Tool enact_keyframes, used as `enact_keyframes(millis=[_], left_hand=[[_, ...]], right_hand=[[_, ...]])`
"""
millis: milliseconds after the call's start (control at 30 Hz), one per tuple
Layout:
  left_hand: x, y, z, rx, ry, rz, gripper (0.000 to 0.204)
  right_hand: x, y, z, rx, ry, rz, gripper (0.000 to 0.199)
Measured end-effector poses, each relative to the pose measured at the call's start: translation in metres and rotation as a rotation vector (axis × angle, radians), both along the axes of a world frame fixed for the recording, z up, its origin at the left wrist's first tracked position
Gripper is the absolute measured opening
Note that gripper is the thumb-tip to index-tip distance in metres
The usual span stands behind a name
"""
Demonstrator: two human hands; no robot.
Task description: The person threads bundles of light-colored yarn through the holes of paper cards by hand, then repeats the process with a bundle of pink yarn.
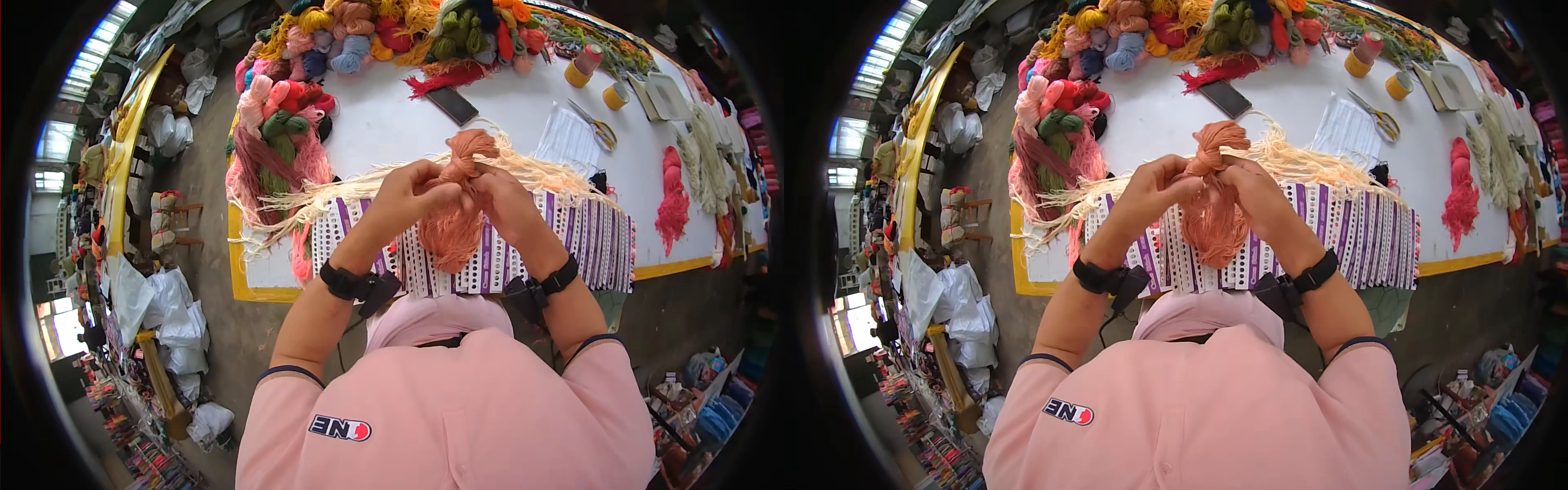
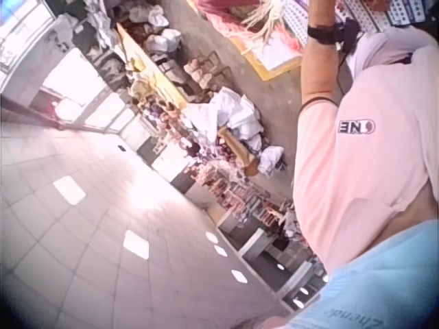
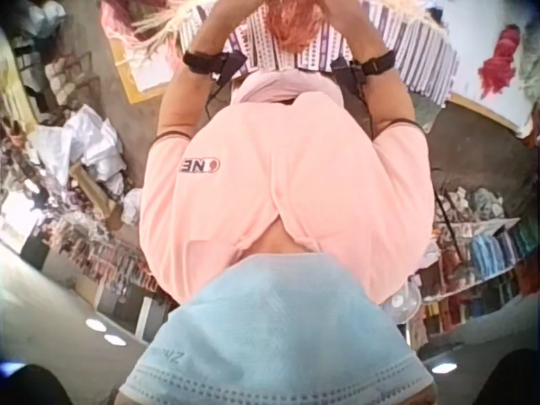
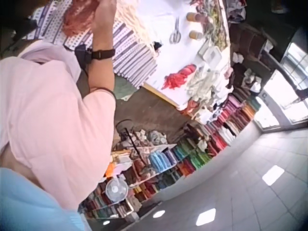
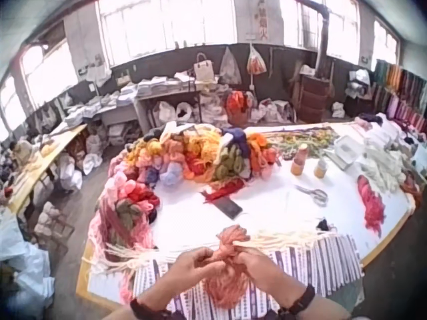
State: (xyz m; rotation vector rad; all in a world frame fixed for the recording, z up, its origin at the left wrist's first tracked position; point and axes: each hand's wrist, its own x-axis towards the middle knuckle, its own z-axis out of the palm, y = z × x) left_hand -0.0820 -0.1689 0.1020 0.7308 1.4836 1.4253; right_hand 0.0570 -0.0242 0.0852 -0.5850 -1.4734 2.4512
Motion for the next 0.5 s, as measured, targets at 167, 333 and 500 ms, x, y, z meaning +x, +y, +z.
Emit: enact_keyframes(millis=[167, 333, 500], left_hand=[[-0.003, 0.009, -0.012, 0.020, -0.013, -0.012, 0.018], [-0.002, 0.011, -0.014, 0.036, -0.139, -0.019, 0.018], [0.011, 0.018, 0.009, -0.200, -0.041, 0.017, 0.024]], right_hand=[[0.000, 0.014, -0.008, -0.187, -0.001, 0.177, 0.022], [0.000, 0.005, -0.001, -0.002, -0.115, 0.090, 0.023], [0.005, 0.009, -0.022, 0.640, -0.019, -0.085, 0.020]])
